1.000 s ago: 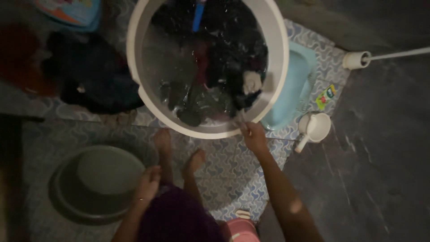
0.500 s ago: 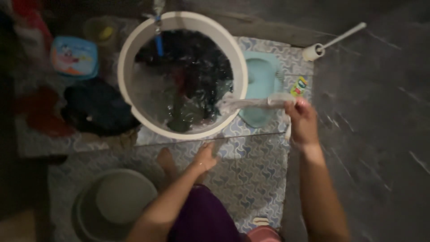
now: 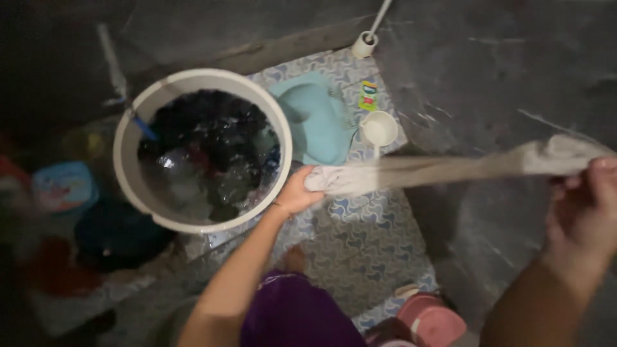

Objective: Washing and wringing out laundry by hand in a plastic basin.

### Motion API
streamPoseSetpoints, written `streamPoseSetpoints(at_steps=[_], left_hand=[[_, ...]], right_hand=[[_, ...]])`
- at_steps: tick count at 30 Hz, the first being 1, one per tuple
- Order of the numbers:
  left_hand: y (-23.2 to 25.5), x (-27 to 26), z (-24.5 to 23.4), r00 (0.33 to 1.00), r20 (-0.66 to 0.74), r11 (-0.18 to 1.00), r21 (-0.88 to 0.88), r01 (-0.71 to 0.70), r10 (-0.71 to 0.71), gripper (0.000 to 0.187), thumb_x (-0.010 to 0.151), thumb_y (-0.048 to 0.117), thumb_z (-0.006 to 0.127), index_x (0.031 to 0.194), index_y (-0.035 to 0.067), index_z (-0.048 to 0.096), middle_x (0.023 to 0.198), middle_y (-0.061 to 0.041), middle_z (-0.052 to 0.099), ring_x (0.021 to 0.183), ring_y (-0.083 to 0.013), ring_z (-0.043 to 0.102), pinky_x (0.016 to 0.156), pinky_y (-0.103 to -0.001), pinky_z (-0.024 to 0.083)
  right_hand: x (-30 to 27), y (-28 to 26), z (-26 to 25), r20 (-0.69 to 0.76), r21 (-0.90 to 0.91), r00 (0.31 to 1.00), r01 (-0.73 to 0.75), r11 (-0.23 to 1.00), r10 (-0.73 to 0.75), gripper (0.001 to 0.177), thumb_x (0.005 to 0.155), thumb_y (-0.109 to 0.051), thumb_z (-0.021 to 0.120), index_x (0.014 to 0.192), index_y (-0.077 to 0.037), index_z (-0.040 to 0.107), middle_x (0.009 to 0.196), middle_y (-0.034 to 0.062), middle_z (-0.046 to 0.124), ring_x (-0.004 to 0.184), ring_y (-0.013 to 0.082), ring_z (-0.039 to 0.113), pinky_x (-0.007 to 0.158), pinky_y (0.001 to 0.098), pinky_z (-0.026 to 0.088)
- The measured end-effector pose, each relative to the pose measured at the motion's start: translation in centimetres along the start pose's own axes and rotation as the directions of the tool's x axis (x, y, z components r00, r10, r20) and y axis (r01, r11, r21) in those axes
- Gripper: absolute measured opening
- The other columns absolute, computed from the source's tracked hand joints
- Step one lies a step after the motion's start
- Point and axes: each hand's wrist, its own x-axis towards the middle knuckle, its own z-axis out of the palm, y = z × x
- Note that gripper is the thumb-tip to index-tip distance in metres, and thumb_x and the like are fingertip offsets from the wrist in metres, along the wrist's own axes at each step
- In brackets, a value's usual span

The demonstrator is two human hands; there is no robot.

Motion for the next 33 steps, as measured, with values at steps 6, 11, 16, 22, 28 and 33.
streamPoseSetpoints(at_steps=[6, 11, 16, 22, 28, 33], left_hand=[[7.6, 0.7, 2.9, 0.911, 0.412, 0.704, -0.647, 0.292, 0.001, 0.074, 0.073, 0.000, 0.074, 0.144, 0.004, 0.051, 0.134, -0.007, 0.065, 0.118, -0.0171, 0.064, 0.102, -0.035, 0.051], [11.9, 2.7, 8.2, 0.862, 0.507, 0.553, -0.723, 0.415, 0.016, 0.070, 0.080, -0.004, 0.072, 0.146, -0.003, 0.051, 0.126, -0.011, 0.070, 0.114, -0.0198, 0.069, 0.101, -0.035, 0.055], [12.0, 3.7, 14.5, 0.892, 0.439, 0.625, -0.668, 0.403, -0.105, 0.079, 0.077, -0.004, 0.081, 0.146, 0.000, 0.042, 0.119, -0.011, 0.070, 0.106, -0.0206, 0.069, 0.094, -0.037, 0.058], [17.0, 4.3, 15.0, 0.970, 0.238, 0.862, -0.500, 0.085, 0.043, 0.076, 0.072, 0.008, 0.087, 0.137, 0.007, 0.050, 0.110, -0.006, 0.069, 0.100, -0.0164, 0.068, 0.090, -0.033, 0.058], [18.2, 6.1, 14.3, 0.856, 0.250, 0.890, -0.068, -0.451, 0.453, 0.048, 0.066, 0.025, 0.090, 0.104, 0.009, 0.066, 0.100, -0.012, 0.071, 0.094, -0.0302, 0.069, 0.087, -0.039, 0.057], [21.0, 6.3, 14.1, 0.761, 0.408, 0.861, -0.173, -0.478, 0.505, 0.043, 0.070, 0.023, 0.081, 0.107, 0.010, 0.066, 0.102, -0.013, 0.072, 0.094, -0.0354, 0.072, 0.084, -0.041, 0.058]], right_hand=[[-9.3, 18.3, -8.9, -0.213, -0.121, 0.964, -0.186, 0.975, 0.158, 0.023, 0.098, -0.021, 0.049, 0.103, -0.008, 0.067, 0.096, 0.0059, 0.067, 0.086, 0.0193, 0.065, 0.079, 0.0376, 0.055], [-12.9, 30.6, -4.0, 0.166, -0.450, 0.896, -0.303, 0.840, 0.411, 0.059, 0.101, -0.052, 0.058, 0.137, -0.006, 0.058, 0.128, 0.0070, 0.063, 0.120, 0.0160, 0.056, 0.101, 0.0311, 0.045], [-9.9, 21.6, 8.7, 0.261, 0.312, 0.959, -0.193, 0.930, 0.111, 0.113, 0.080, -0.071, 0.072, 0.165, -0.010, 0.030, 0.161, 0.0069, 0.046, 0.148, 0.0236, 0.043, 0.119, 0.0379, 0.040], [-12.0, 30.8, 7.2, 0.288, 0.563, 0.890, -0.455, 0.690, 0.352, 0.110, 0.067, -0.042, 0.096, 0.153, -0.005, 0.039, 0.142, 0.0090, 0.058, 0.128, 0.0271, 0.060, 0.106, 0.0452, 0.053], [-11.1, 25.4, 7.1, 0.306, 0.257, 0.825, -0.552, 0.793, 0.475, 0.083, 0.074, -0.014, 0.093, 0.145, -0.002, 0.052, 0.130, 0.0106, 0.062, 0.118, 0.0242, 0.063, 0.101, 0.0405, 0.054], [-10.1, 24.3, 6.9, 0.247, -0.080, 0.913, -0.314, 0.946, 0.324, 0.073, 0.076, -0.013, 0.086, 0.141, -0.003, 0.055, 0.138, 0.0073, 0.062, 0.126, 0.0212, 0.061, 0.107, 0.0377, 0.051]])
